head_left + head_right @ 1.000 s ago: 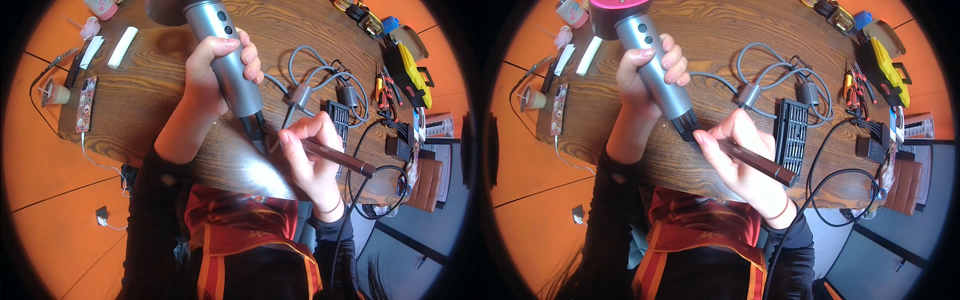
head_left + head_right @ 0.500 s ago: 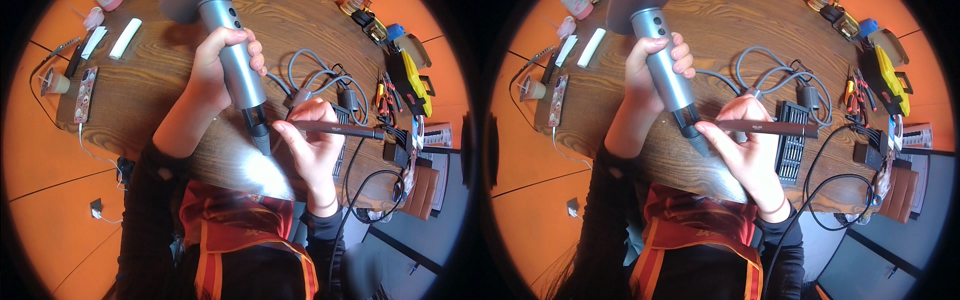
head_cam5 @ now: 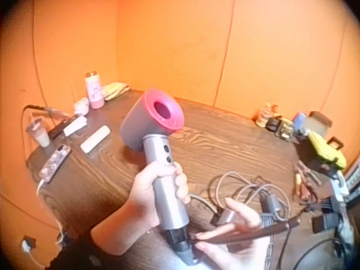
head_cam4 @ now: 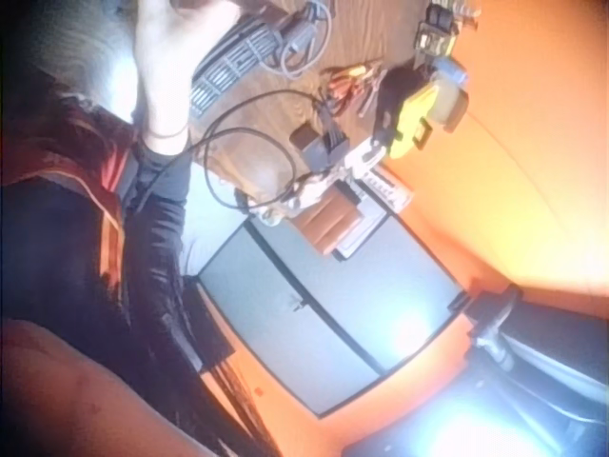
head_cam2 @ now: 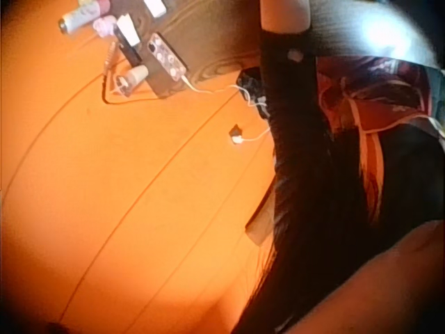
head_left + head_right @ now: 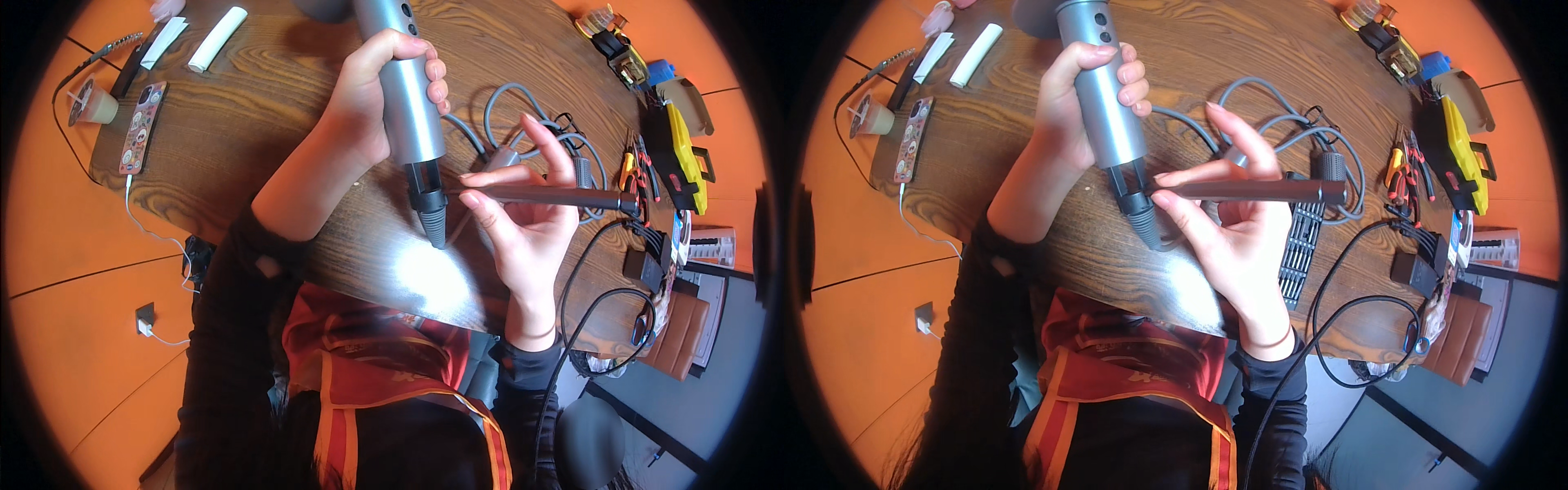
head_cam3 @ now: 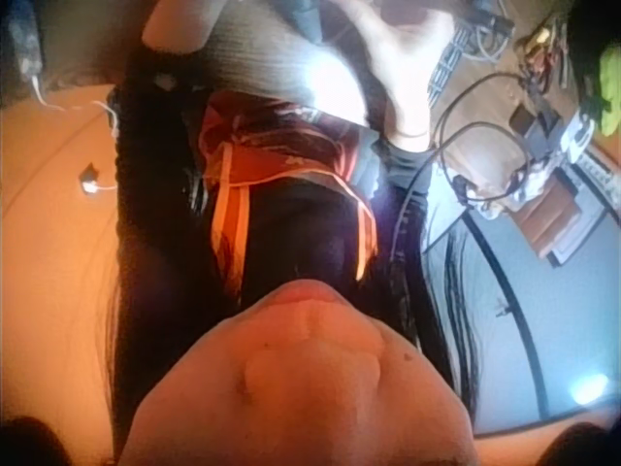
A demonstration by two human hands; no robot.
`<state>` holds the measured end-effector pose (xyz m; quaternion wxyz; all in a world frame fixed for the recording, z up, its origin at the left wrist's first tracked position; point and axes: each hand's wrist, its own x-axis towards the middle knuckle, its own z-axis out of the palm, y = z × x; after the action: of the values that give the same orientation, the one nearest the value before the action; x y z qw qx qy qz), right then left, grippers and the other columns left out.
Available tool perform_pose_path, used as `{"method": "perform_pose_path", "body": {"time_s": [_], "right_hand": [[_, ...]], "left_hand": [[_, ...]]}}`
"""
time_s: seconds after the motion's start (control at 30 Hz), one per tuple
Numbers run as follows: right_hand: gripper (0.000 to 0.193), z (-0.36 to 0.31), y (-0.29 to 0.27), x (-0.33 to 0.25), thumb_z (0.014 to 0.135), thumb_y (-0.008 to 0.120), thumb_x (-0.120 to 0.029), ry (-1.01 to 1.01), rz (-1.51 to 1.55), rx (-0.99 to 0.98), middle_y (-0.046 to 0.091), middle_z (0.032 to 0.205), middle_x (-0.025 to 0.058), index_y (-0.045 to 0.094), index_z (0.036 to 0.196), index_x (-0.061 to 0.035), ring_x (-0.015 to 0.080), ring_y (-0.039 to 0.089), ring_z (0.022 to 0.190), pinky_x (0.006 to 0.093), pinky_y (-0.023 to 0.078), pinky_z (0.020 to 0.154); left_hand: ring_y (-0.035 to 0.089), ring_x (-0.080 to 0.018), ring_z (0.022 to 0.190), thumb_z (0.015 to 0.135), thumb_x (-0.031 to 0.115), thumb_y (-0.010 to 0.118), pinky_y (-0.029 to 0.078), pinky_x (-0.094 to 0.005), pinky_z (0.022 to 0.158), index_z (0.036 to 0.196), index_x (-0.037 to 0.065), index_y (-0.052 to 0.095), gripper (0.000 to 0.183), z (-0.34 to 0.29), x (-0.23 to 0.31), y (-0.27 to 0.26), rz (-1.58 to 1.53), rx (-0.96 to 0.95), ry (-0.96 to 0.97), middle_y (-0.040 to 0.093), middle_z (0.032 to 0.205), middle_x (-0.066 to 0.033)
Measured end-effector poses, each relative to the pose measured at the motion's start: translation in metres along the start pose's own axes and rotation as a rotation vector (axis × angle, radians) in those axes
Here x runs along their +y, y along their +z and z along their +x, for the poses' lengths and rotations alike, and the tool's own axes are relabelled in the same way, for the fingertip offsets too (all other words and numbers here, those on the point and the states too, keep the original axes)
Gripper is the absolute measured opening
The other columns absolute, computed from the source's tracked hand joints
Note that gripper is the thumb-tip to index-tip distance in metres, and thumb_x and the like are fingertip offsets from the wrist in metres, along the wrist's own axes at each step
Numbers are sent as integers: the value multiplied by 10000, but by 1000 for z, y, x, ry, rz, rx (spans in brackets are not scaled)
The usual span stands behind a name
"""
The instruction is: The person disassembles a hair dryer by removing the handle and internal components. They use a screwdriver to pry open the casing and remove parts, then reassemble the device by inserting components back into the handle and securing the casing.
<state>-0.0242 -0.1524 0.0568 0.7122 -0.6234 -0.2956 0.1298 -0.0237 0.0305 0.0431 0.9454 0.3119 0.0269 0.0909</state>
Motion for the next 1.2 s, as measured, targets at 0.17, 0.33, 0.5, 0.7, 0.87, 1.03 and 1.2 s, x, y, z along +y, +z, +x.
{"method": "perform_pose_path", "body": {"time_s": [0.17, 0.33, 0.5, 0.7, 0.87, 1.03, 1.2], "right_hand": [[295, -3, 0, 14, 720, 659, 75, -125, 69, 48, 622, 887, 129, 565, 994, 18, 144, 612, 794, 236, 484, 726], [311, -5, -1, 16, 721, 664, 55, -182, -149, 79, 616, 925, 91, 577, 1018, 32, 143, 604, 812, 222, 472, 725], [833, -1, -1, 11, 749, 622, 65, -149, -51, 14, 616, 906, 147, 83, 1369, -73, 154, 610, 794, 226, 486, 691], [1049, -1, 3, 13, 748, 616, 75, -321, -143, 112, 612, 899, 177, -174, 1365, -235, 198, 624, 772, 283, 513, 681], [1138, -1, 3, 10, 707, 635, 106, -358, -239, 107, 609, 887, 165, -229, 1339, -283, 195, 629, 747, 291, 531, 664], [1147, 1, 4, 10, 689, 640, 124, -374, -247, 115, 605, 864, 145, -204, 1346, -292, 172, 621, 722, 255, 519, 622], [1132, 1, 5, 12, 676, 640, 134, -415, -247, 124, 602, 844, 136, -168, 1357, -271, 159, 607, 667, 251, 513, 615]], "left_hand": [[500, -149, 601, 743, 201, 527, 433, -299, 620, 846, 30, 446, 216, 0, -2, 0, 15, 14, 34, 497, 699, -53], [491, -138, 605, 755, 213, 524, 426, -288, 627, 889, 21, 435, 250, 2, -2, -6, 21, 14, 38, 491, 716, -49], [528, -205, 594, 759, 218, 528, 460, -344, 618, 798, 49, 490, 178, 7, -5, -7, -117, 88, -56, 523, 680, -70], [524, -199, 591, 764, 208, 515, 459, -337, 615, 786, 51, 487, 161, 7, -6, -6, -120, 115, -86, 518, 670, -67], [524, -195, 593, 766, 208, 517, 460, -337, 614, 783, 52, 487, 160, 8, -7, -5, -129, 112, -82, 519, 671, -66], [525, -192, 591, 765, 206, 522, 460, -332, 610, 782, 49, 487, 162, 9, -8, -6, -122, 122, -70, 521, 670, -66], [526, -190, 590, 760, 206, 527, 460, -329, 606, 784, 49, 485, 164, 9, -9, -6, -124, 114, -65, 522, 669, -67]]}}
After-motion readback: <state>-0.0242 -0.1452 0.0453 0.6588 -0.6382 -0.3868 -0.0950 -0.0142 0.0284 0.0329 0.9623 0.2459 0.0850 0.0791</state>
